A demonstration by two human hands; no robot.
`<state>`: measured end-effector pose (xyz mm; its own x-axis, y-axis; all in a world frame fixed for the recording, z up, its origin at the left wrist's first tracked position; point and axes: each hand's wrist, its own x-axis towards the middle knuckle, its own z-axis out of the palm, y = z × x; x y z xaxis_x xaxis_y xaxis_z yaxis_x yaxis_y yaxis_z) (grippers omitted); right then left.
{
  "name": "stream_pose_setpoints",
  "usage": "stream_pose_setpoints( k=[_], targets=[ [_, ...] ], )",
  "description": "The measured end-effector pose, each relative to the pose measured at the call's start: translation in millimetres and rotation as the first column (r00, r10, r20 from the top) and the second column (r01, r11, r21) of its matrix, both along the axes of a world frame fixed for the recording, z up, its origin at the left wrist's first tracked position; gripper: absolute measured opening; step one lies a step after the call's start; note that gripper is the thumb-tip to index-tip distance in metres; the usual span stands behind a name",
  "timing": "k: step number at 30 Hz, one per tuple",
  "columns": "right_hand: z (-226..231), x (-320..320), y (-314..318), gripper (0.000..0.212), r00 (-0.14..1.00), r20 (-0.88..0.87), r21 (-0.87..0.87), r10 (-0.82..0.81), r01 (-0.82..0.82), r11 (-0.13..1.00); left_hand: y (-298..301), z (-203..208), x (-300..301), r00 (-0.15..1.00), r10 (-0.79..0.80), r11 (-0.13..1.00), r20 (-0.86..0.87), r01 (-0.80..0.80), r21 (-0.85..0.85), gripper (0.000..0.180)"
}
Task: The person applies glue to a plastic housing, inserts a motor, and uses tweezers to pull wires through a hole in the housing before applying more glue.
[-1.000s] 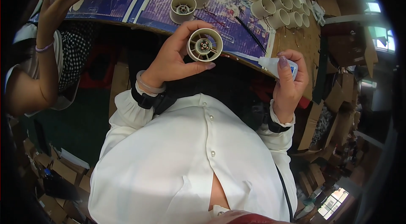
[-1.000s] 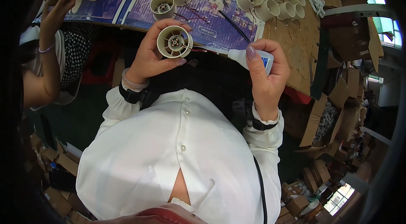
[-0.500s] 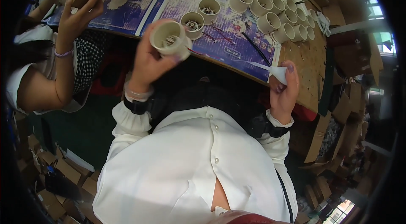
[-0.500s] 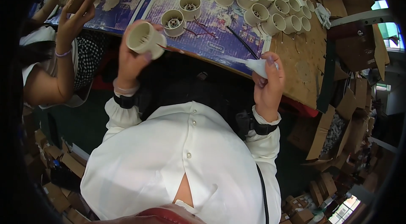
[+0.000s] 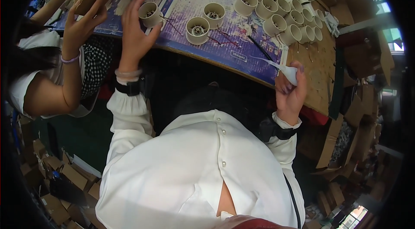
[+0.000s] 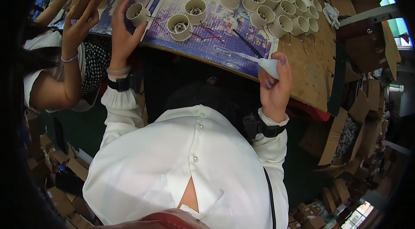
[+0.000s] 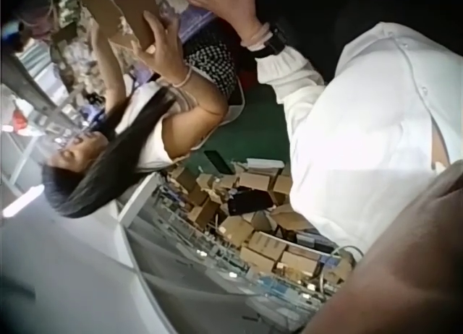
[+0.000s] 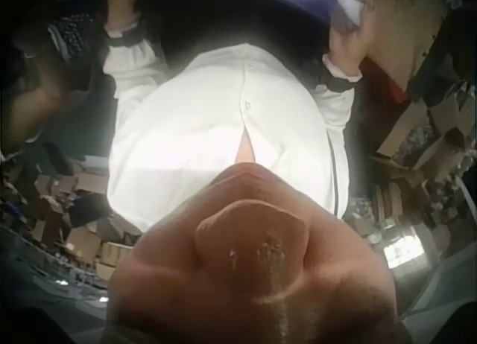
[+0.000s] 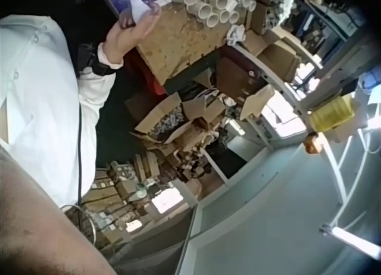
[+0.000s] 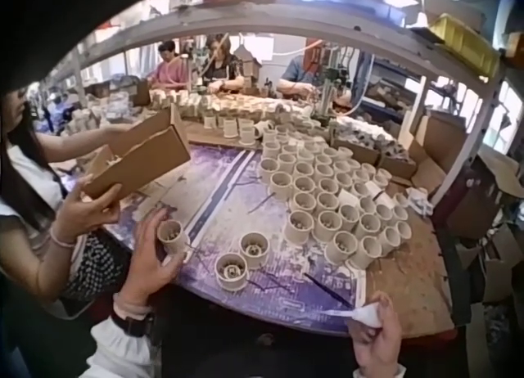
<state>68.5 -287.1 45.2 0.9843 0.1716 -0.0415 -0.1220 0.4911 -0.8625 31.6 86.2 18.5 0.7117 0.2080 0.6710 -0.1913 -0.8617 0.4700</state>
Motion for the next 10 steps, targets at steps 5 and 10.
stream_pose_setpoints(
  k=[5,10],
  targets=[
    [-11,1,7,0.026,0.994,-0.072,0.125,0.086,-0.076,0.989,-51,4,-2,0.971,-0.239,0.968,0.029,0.241,-0.067,0.068],
    [-15,0,16,0.032,0.970,-0.098,0.280,0.223,-0.188,0.941,-69,-17,10,0.934,-0.248,0.965,-0.257,0.261,0.019,0.072]
  ],
)
